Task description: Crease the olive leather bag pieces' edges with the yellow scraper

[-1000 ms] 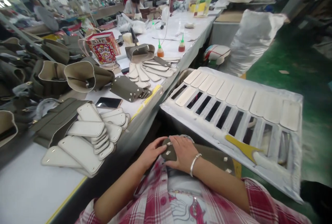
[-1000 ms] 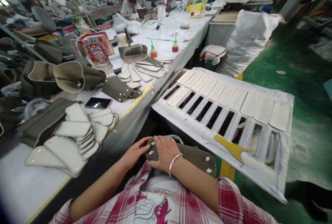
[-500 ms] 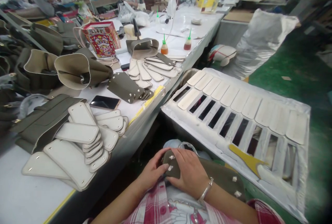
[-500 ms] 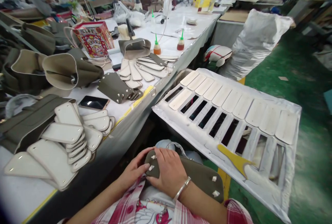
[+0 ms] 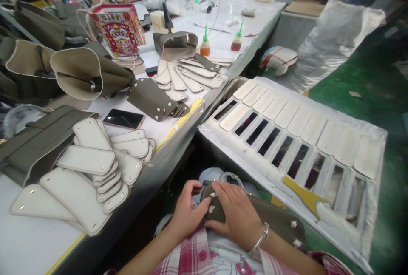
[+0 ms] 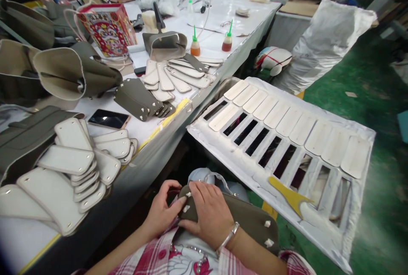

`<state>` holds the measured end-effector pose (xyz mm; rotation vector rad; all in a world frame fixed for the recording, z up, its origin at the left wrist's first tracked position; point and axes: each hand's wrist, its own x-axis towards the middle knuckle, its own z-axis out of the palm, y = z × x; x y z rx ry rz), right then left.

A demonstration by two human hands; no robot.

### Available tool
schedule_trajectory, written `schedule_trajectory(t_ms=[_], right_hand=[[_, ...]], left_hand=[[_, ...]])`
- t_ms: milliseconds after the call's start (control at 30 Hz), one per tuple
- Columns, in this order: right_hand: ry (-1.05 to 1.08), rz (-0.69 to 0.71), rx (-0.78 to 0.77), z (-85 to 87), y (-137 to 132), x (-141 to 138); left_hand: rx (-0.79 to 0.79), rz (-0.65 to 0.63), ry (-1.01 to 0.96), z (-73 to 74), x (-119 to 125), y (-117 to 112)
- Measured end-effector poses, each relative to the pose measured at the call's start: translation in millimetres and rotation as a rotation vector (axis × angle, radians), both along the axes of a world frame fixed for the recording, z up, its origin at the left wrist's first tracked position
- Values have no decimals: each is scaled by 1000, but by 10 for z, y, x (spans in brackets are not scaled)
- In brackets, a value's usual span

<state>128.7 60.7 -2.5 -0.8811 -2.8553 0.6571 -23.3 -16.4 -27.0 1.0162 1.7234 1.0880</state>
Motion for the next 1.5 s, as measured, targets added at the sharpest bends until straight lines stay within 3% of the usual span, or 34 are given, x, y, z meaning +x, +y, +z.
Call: schedule_trajectory(t_ms=[67,167,367,567,767,1067,1300,1400,1500], right_hand=[[12,2,16,-19,-3,4],[17,4,43,-41,-15,9],[31,4,103,-57,-48,12],[44,13,117,-34,-43,26],[53,17,113,-15,-29,36],[17,20,121,4,-19,9],[-37,42,130,-119,-57,-29],[-34,60,64,-62,-45,-18],[46,101,-160,136,79,170]], left_hand=[[-94,-37,231,65,-24,-1],[-180,-175,421,181,-45,4],[-139,-292,741,327,15,27],[-210,-313,502,291,-15,71],[-131,-240,448,246,25,34],[-97,-238,394,189,20,9],[-150,-257,292,116,-71,45],[-181,-244,211,47,-123,47],[-218,-280,105,-2,-227,17]])
